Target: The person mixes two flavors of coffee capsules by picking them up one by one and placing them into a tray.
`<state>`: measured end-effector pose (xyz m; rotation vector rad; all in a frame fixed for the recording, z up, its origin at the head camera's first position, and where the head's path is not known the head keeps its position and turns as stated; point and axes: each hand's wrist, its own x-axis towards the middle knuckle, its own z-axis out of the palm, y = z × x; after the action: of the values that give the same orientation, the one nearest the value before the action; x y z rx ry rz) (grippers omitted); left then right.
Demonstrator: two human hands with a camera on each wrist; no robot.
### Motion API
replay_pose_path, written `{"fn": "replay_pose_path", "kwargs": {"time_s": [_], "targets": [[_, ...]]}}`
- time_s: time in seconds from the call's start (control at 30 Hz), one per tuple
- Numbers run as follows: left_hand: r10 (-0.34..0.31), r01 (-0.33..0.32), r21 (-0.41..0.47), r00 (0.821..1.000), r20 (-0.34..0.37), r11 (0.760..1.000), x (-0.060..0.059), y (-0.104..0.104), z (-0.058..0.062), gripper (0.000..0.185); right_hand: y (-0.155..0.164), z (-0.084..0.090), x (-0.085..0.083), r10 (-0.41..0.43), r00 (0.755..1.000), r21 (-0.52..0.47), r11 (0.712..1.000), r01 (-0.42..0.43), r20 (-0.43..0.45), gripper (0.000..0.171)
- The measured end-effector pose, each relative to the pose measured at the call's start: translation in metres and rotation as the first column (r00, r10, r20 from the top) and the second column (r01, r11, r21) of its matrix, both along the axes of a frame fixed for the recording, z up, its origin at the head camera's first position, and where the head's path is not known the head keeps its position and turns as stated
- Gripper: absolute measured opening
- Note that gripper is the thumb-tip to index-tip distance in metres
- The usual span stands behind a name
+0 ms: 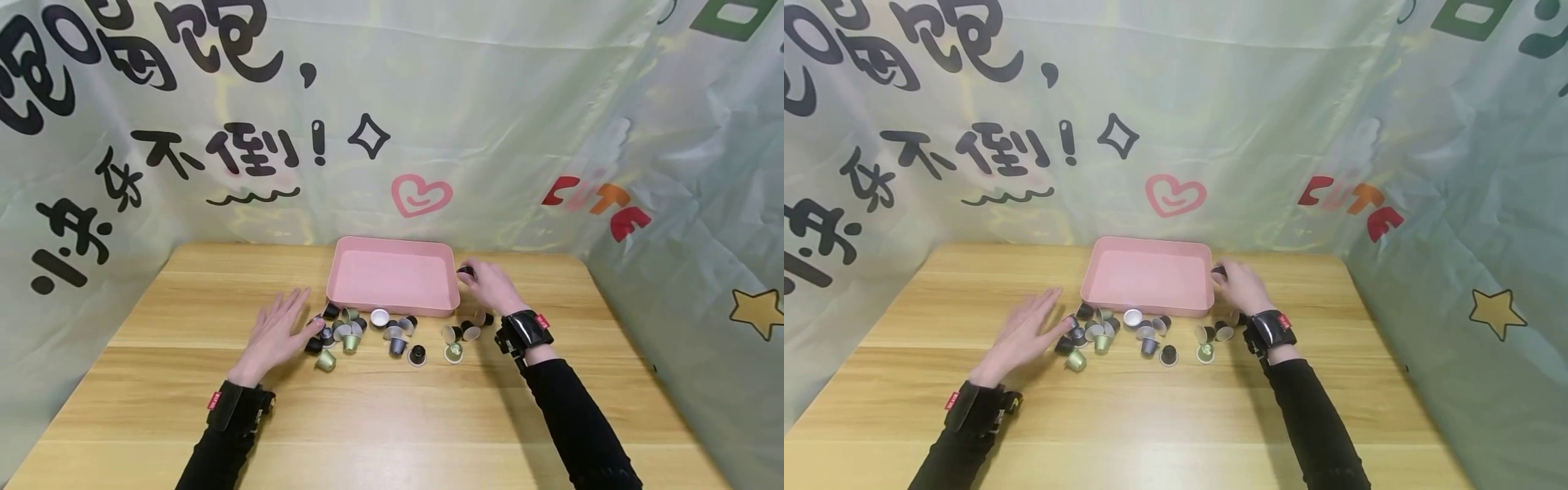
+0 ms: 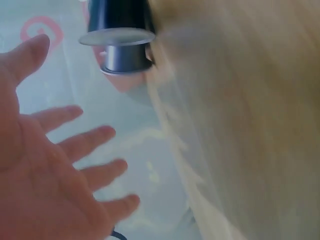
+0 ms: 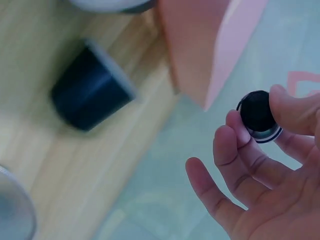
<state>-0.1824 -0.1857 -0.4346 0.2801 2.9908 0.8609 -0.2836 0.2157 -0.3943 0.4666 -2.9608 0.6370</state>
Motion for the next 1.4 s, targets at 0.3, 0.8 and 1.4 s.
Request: {"fn": "replay_pose_path", "kwargs": {"time_s": [0.3,0.8,1.4], "targets": [[-0.125,0.131,0.070,0.988,-0.089,0.989,0.004,0.015,0.006,0.063,-0.034,0.012,0.009,0.065,0.997,0.011,0.998,-0.065,-0.049,0.024],[-0.157,0.162,0.054,0.984,-0.084,0.985,0.009,0.017,0.001,0.051,-0.092,0.009,-0.003,0.172,0.985,0.092,0.981,-0.170,-0.022,0.014],[-0.171,0.173,0.029,0.983,-0.070,0.984,0.008,0.015,0.002,0.043,-0.100,-0.012,-0.027,0.077,0.987,0.284,0.952,-0.114,0.139,0.006]]}}
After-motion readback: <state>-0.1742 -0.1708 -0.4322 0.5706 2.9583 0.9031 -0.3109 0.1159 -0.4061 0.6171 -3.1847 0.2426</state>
